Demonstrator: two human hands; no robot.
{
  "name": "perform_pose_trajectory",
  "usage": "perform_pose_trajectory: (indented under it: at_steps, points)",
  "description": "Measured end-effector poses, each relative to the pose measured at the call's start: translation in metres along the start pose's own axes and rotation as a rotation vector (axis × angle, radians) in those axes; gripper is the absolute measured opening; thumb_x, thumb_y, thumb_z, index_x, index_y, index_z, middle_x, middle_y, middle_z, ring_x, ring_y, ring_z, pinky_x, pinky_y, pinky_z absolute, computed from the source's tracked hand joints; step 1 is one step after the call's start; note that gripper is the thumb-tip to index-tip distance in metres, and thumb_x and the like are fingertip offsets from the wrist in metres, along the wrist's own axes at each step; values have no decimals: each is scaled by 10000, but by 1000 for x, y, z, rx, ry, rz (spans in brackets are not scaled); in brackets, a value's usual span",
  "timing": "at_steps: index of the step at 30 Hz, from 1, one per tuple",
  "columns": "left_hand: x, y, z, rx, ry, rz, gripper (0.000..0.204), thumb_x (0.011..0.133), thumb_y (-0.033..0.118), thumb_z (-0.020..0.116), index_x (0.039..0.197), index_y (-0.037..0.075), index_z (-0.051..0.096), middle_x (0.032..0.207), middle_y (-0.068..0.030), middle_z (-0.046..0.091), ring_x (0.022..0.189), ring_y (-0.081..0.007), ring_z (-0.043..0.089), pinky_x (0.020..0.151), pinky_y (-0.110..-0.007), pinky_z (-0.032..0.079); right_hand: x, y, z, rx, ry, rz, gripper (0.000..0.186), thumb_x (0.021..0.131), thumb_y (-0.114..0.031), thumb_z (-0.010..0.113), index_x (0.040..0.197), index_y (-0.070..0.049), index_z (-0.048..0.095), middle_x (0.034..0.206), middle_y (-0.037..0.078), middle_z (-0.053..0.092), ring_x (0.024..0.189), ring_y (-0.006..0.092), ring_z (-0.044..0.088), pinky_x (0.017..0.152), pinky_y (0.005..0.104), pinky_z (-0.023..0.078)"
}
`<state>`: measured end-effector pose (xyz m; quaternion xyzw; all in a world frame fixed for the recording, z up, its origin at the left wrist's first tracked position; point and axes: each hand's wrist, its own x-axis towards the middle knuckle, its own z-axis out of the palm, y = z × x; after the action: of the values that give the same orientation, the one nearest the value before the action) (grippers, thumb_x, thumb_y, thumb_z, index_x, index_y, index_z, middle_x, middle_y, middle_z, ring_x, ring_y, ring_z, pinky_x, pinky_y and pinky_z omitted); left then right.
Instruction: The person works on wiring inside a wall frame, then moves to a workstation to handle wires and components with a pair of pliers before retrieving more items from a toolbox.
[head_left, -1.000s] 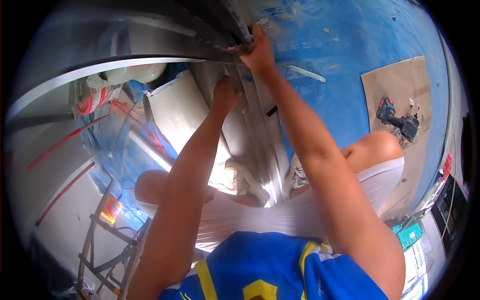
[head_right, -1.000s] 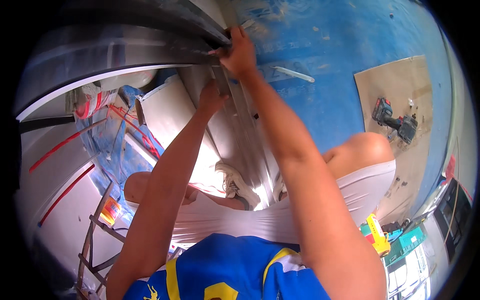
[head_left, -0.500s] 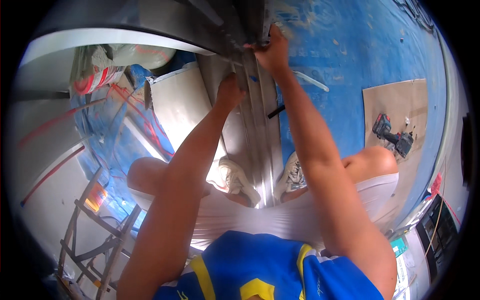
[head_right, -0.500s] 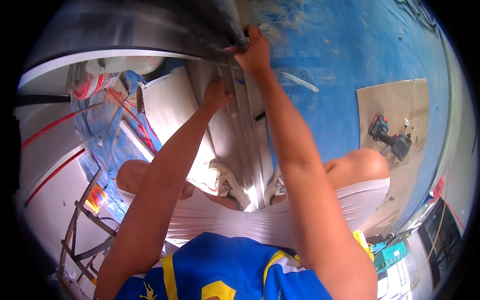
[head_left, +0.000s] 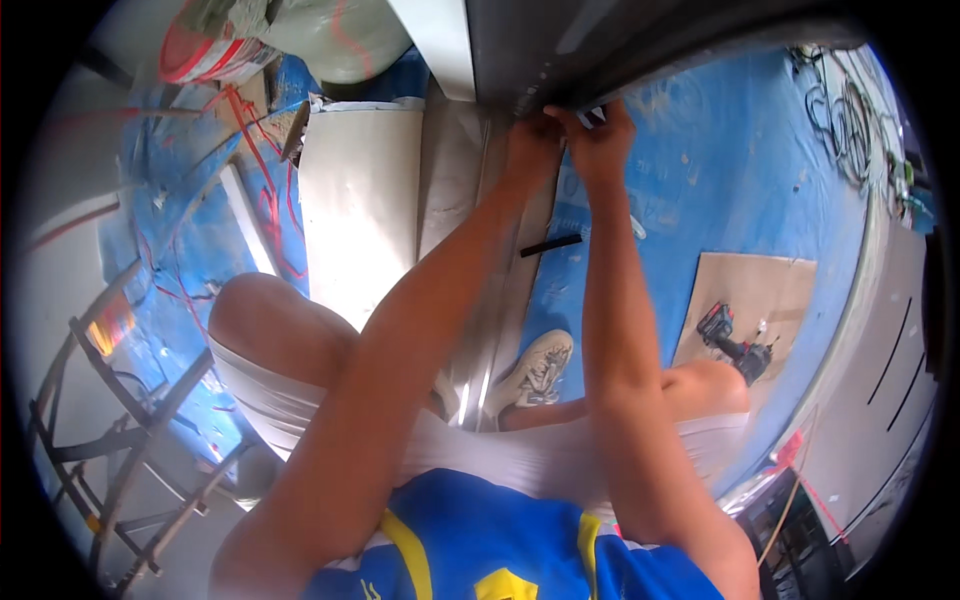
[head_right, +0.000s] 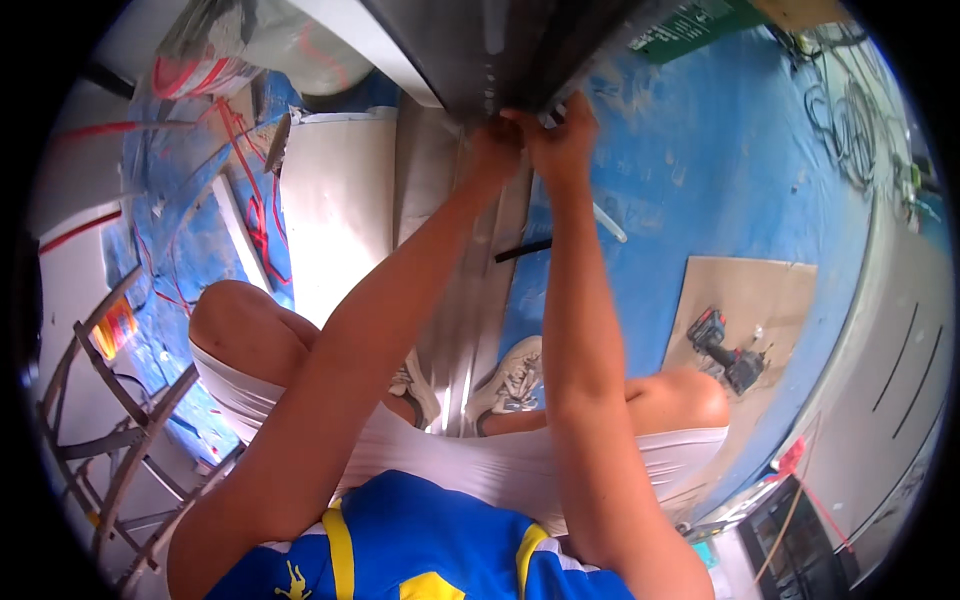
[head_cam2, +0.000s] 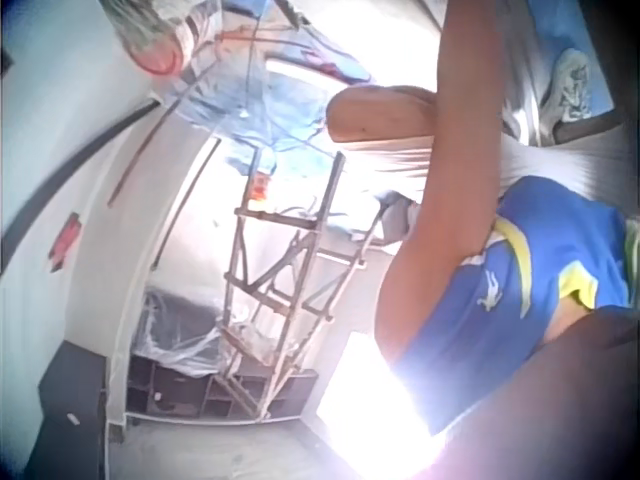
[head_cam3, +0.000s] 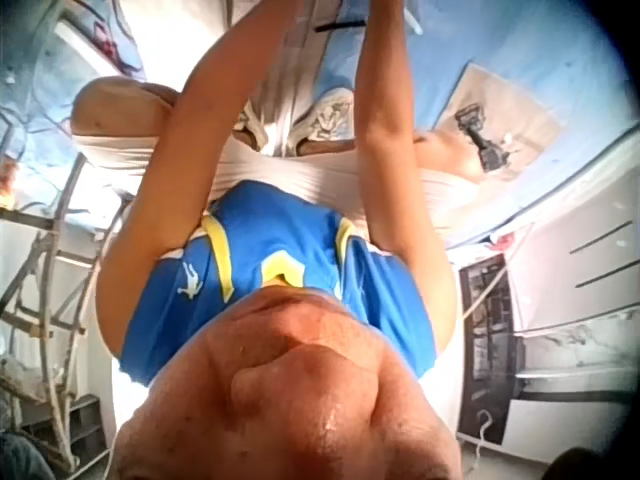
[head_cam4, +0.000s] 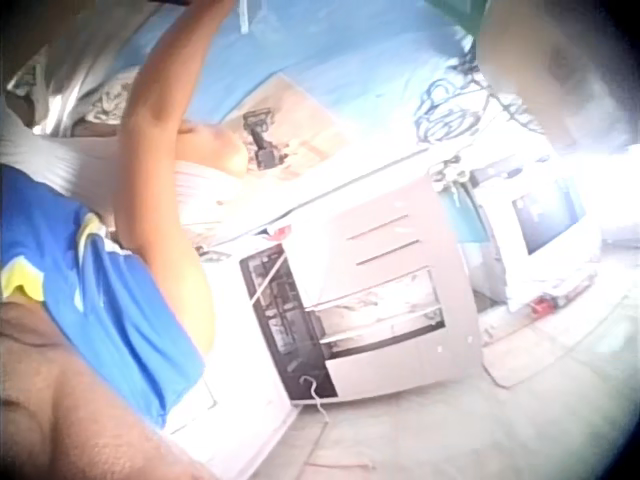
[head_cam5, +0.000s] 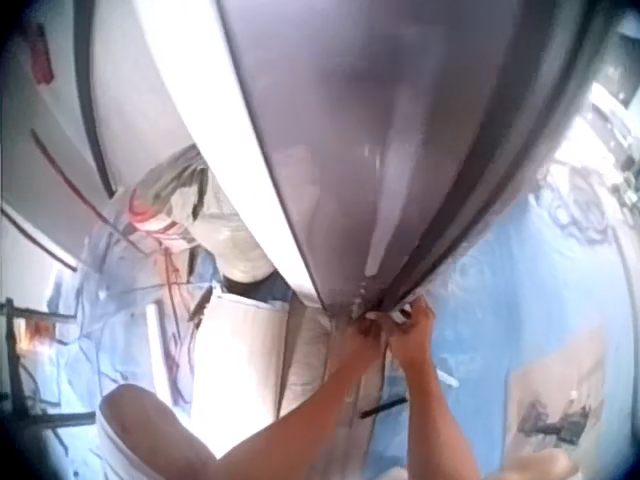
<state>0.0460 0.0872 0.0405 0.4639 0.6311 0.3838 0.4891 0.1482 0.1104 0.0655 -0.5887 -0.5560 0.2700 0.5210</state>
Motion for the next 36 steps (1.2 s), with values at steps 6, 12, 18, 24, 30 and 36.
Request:
perform_pose_trajectory:
  at_steps: [6, 12, 18, 24, 30, 36]
  points:
    - [15, -3, 11, -339, 86, 75, 210, 913, 85, 528, 806, -28, 669, 766, -132, 686, 690, -182, 639, 628, -358, 482, 4, -20, 11, -88, 119, -29, 399, 667, -118, 875, 943, 30, 627, 810, 126, 706, 685, 190, 664, 595, 319, 508]
    - [15, -1, 36, -532, 235, 75, 147, 874, 33, 537, 827, -26, 663, 770, -105, 690, 687, -200, 643, 616, -373, 491, 8, -36, -5, -35, -52, 33, 347, 672, -88, 863, 912, 44, 650, 752, 120, 704, 604, 140, 658, 531, 255, 499]
    - [19, -3, 39, -340, 314, 69, 175, 855, 114, 571, 841, -28, 674, 782, -199, 686, 772, -312, 694, 666, -398, 508, 5, -38, -4, -181, -14, 79, 315, 697, -110, 833, 909, 39, 655, 876, 169, 725, 838, 247, 714, 740, 333, 528]
    - [20, -6, 34, -77, 288, 147, 210, 847, 181, 608, 824, -11, 690, 818, -238, 675, 843, -395, 676, 698, -433, 507, 6, -17, 8, -360, 138, -184, 326, 673, -103, 817, 928, 11, 650, 869, 173, 704, 860, 380, 679, 788, 395, 511]
    - [17, -2, 37, -161, 370, 127, 201, 856, 182, 605, 827, -2, 681, 846, -227, 680, 854, -370, 681, 724, -435, 519, 10, -23, 1, -240, 38, -186, 293, 690, -95, 823, 884, 36, 646, 834, 198, 699, 765, 344, 696, 691, 378, 534]
    - [15, -4, 24, -141, 303, 127, 188, 859, 154, 585, 811, 32, 719, 813, -205, 683, 814, -369, 679, 719, -446, 525, 13, -34, -6, -252, -107, -8, 273, 712, -110, 817, 909, 9, 669, 892, 156, 722, 865, 265, 705, 763, 351, 531]
